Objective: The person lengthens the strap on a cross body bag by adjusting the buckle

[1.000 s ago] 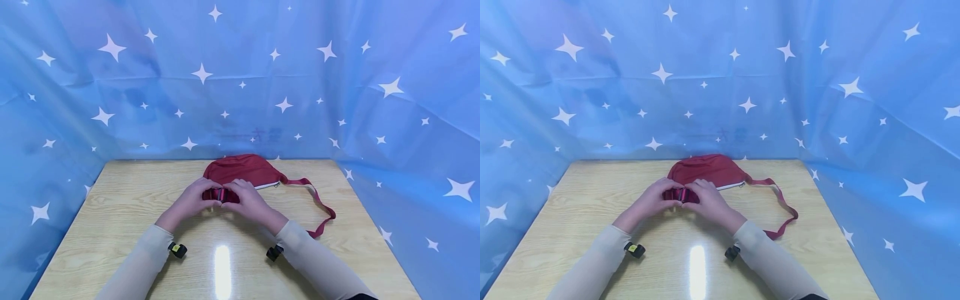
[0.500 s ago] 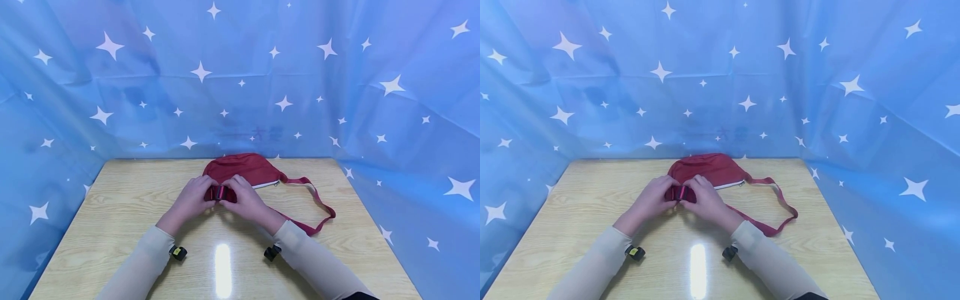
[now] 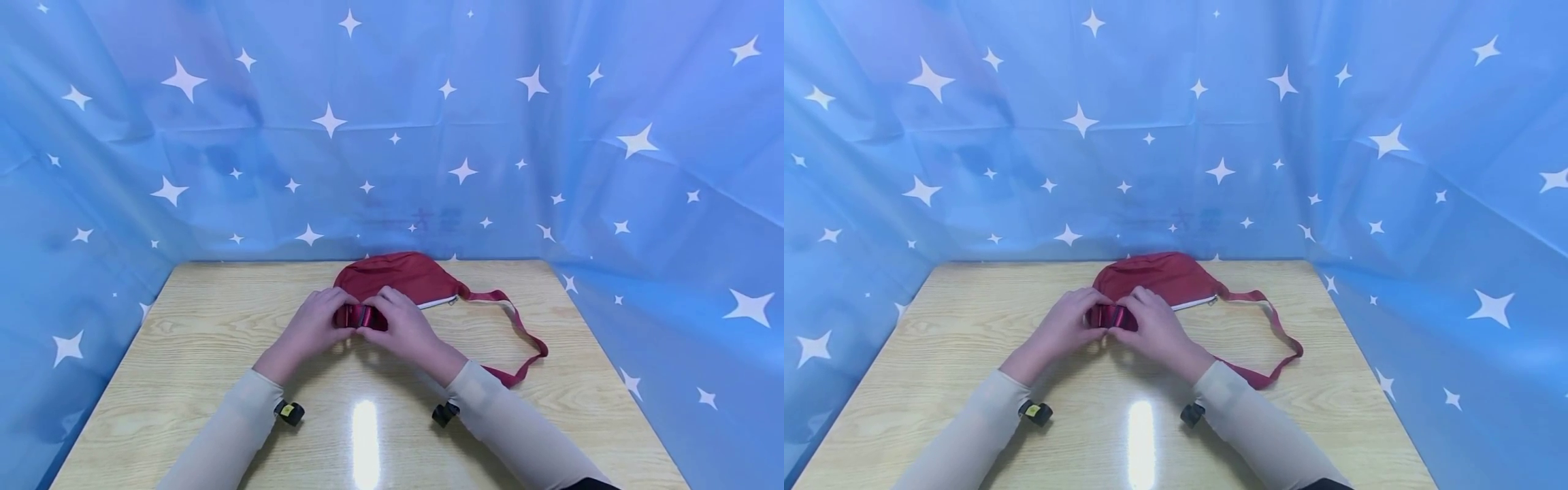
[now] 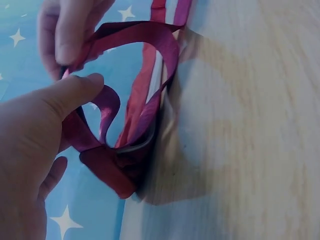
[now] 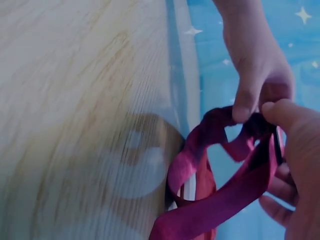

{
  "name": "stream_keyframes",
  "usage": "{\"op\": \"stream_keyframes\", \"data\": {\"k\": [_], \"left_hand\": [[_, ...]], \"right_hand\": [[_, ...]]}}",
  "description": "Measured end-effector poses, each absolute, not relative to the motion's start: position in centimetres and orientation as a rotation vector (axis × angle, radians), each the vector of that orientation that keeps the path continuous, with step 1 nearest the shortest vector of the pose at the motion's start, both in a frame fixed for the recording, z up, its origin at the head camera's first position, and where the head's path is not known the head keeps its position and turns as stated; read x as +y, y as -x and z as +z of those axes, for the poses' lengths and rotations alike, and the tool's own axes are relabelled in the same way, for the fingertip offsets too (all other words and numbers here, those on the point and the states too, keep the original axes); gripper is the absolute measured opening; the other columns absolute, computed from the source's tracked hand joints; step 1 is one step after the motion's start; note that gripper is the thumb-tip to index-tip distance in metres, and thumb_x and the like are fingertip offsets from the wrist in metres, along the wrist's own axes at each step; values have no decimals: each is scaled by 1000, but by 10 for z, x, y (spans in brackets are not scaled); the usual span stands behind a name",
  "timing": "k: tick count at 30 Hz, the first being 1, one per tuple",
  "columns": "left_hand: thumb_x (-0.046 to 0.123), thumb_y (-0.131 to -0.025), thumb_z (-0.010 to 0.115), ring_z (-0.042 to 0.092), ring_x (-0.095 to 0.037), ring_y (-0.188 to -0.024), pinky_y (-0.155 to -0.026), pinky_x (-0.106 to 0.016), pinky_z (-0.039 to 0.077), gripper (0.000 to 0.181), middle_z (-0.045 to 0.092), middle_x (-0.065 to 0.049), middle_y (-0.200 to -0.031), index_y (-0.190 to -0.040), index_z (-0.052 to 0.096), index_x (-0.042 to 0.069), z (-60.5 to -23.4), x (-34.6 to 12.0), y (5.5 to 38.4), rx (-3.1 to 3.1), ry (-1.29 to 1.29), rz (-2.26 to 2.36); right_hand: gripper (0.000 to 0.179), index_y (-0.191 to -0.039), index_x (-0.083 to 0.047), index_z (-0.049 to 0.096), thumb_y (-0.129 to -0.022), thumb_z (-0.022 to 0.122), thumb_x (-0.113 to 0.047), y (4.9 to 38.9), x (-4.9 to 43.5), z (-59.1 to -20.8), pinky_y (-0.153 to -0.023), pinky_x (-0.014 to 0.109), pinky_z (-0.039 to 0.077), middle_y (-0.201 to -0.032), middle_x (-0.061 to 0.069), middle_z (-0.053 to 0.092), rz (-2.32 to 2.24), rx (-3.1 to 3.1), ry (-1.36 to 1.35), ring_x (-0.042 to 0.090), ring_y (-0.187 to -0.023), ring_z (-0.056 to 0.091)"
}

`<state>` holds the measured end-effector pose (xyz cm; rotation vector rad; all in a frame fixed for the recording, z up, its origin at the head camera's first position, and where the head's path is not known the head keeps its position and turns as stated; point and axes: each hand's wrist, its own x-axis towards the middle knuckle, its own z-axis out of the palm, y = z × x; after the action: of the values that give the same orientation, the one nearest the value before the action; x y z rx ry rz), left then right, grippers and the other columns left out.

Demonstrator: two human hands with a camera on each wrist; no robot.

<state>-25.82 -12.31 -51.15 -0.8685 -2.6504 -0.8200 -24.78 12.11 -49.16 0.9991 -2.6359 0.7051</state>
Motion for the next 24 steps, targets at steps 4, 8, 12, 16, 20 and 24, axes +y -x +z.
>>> {"op": "stream_keyframes", "data": {"k": [4,8,12,16,20,24], "left_hand": [[19,-85,100,68,-22,-113,-102,-47,55,52,73,0,-124,-130,74,16,-506,-131,258,-2662,868,-957],[20,-87,98,68,-23,-117,-105,-49,55,51,74,1,-127,-133,74,17,-502,-144,260,-2689,842,-1032],[21,-90,96,66,-29,-129,-113,-54,51,51,73,-1,-131,-136,75,15,-499,-163,263,-2732,793,-1063],[22,-90,96,63,-31,-133,-116,-57,48,53,72,-1,-133,-138,75,14,-500,-181,265,-2793,736,-1045],[21,-88,97,62,-31,-133,-117,-57,47,55,71,-1,-132,-138,75,12,-505,-193,269,-2834,736,-999],[22,-87,98,63,-34,-132,-116,-57,47,55,70,-4,-132,-136,76,10,-512,-199,270,-2869,772,-926]], "right_hand": [[46,-133,-13,75,-97,89,-37,248,132,-488,-86,32,55,-111,-3,59,708,-2626,-1031,13,-101,55],[46,-135,-13,75,-97,88,-36,254,148,-487,-82,32,56,-112,-3,60,765,-2638,-1020,13,-100,56],[46,-134,-12,75,-97,89,-34,259,167,-489,-75,31,54,-111,-4,63,822,-2664,-988,13,-96,57],[44,-134,-13,75,-96,90,-30,263,181,-493,-71,30,54,-111,-3,64,857,-2710,-968,13,-88,58],[43,-134,-15,76,-96,90,-30,264,187,-500,-70,30,53,-113,-6,63,867,-2775,-958,12,-84,57],[45,-134,-14,77,-96,90,-34,264,185,-509,-70,29,51,-111,-6,62,774,-2851,-944,11,-83,56]]}}
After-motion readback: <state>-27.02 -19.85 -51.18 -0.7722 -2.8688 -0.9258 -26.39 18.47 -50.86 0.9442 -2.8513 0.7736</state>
